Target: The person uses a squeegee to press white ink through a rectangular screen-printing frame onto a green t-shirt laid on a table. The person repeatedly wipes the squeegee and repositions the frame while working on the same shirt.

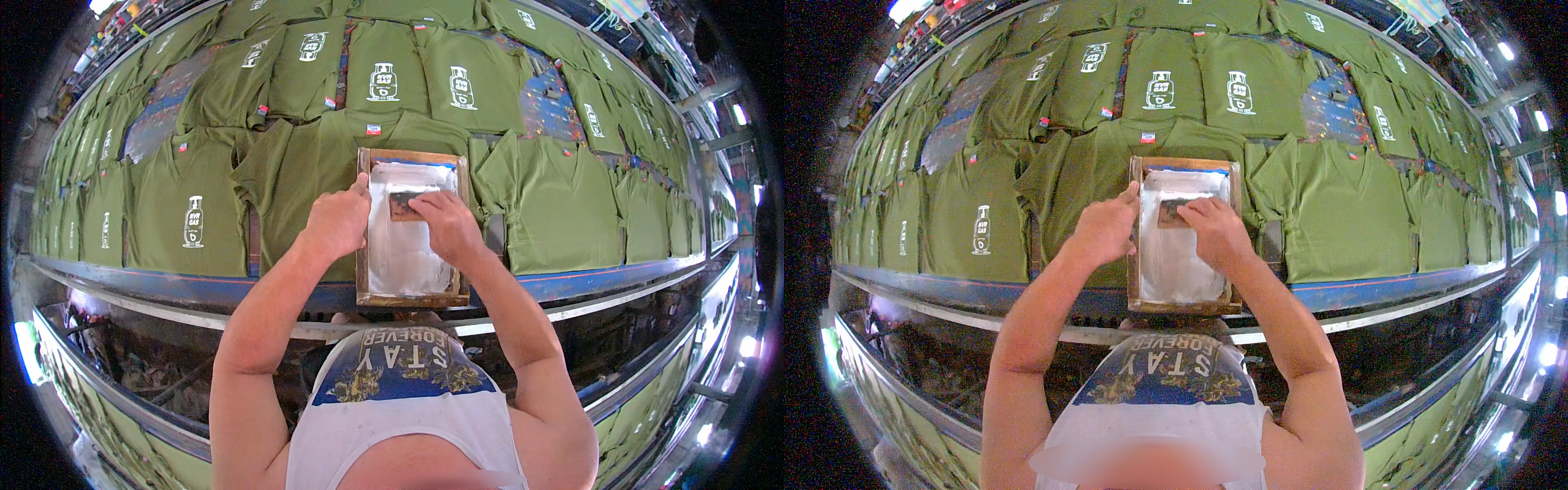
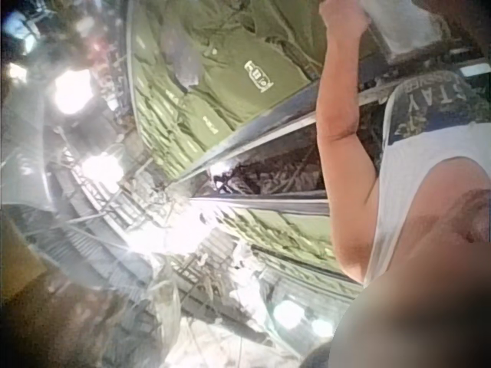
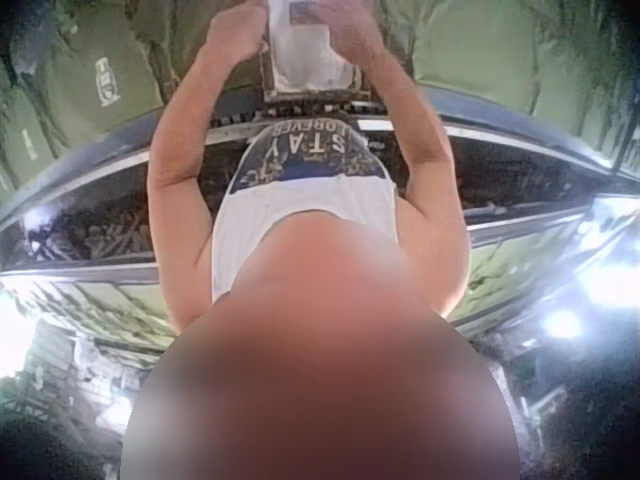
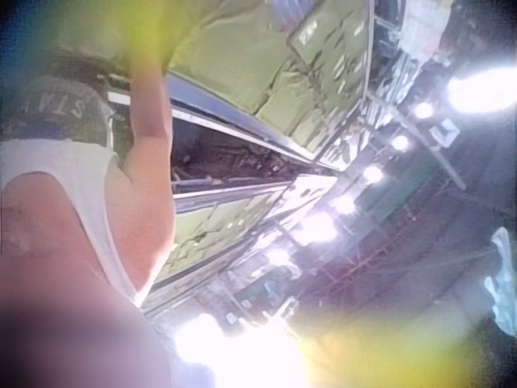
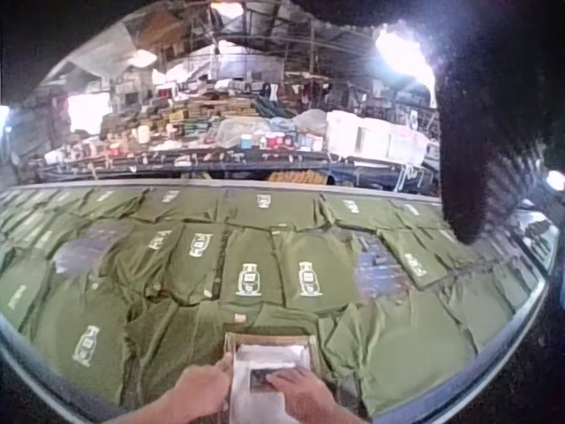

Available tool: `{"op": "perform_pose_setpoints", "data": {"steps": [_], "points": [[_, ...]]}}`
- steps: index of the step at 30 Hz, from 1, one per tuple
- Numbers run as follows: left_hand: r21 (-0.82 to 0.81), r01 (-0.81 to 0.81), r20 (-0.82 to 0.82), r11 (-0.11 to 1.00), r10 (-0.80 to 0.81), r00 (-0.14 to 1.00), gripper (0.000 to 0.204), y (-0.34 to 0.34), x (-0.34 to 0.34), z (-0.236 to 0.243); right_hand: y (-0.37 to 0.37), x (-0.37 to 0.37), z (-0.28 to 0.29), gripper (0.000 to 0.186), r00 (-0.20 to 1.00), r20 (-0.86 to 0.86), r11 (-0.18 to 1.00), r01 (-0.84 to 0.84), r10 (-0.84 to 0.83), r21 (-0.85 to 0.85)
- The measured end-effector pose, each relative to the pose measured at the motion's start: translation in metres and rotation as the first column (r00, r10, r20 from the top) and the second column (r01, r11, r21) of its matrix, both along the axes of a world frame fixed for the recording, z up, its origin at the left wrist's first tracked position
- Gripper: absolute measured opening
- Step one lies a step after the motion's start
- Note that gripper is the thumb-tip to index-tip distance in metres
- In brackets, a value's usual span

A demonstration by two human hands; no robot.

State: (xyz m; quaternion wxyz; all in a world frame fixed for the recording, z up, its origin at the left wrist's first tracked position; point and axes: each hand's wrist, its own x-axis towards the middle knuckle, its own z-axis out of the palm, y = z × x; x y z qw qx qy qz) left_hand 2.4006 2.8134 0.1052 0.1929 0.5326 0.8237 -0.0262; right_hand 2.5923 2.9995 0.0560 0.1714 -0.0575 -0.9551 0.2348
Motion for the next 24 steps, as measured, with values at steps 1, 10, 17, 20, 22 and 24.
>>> {"op": "perform_pose_setpoints", "data": {"steps": [1, 10, 17, 20, 22, 24], "points": [[0.002, 0.004, -0.002, 1.000, -0.004, 1.000, 0.101, 0.000, 0.000, -0.001, -0.004, 0.006, 0.003, 0.040, 1.000, 0.021, 1.000, -0.010, 0.010, 0.008], [0.095, 0.043, -0.064, 0.995, -0.037, 0.997, 0.081, -0.003, 0.001, -0.009, 0.036, -0.024, 0.010, 0.036, 0.996, -0.073, 0.997, 0.047, -0.043, 0.058], [0.056, -0.002, -0.056, 0.998, 0.005, 0.998, 0.091, -0.001, 0.003, -0.012, 0.037, -0.018, 0.010, 0.040, 0.999, 0.017, 0.999, -0.042, 0.041, 0.014], [0.041, 0.008, -0.063, 0.999, -0.005, 0.998, 0.092, 0.002, 0.002, -0.014, 0.020, 0.005, 0.013, 0.035, 0.994, 0.049, 0.994, -0.101, 0.103, -0.046], [0.055, 0.034, -0.086, 0.998, -0.029, 0.996, 0.078, 0.002, 0.001, -0.014, 0.002, 0.027, 0.014, 0.041, 0.991, 0.059, 0.992, -0.116, 0.118, -0.042], [0.087, 0.080, -0.138, 0.993, -0.068, 0.988, 0.053, 0.001, 0.002, -0.013, -0.022, 0.050, 0.015, 0.044, 0.992, 0.054, 0.993, -0.114, 0.117, -0.041]]}}
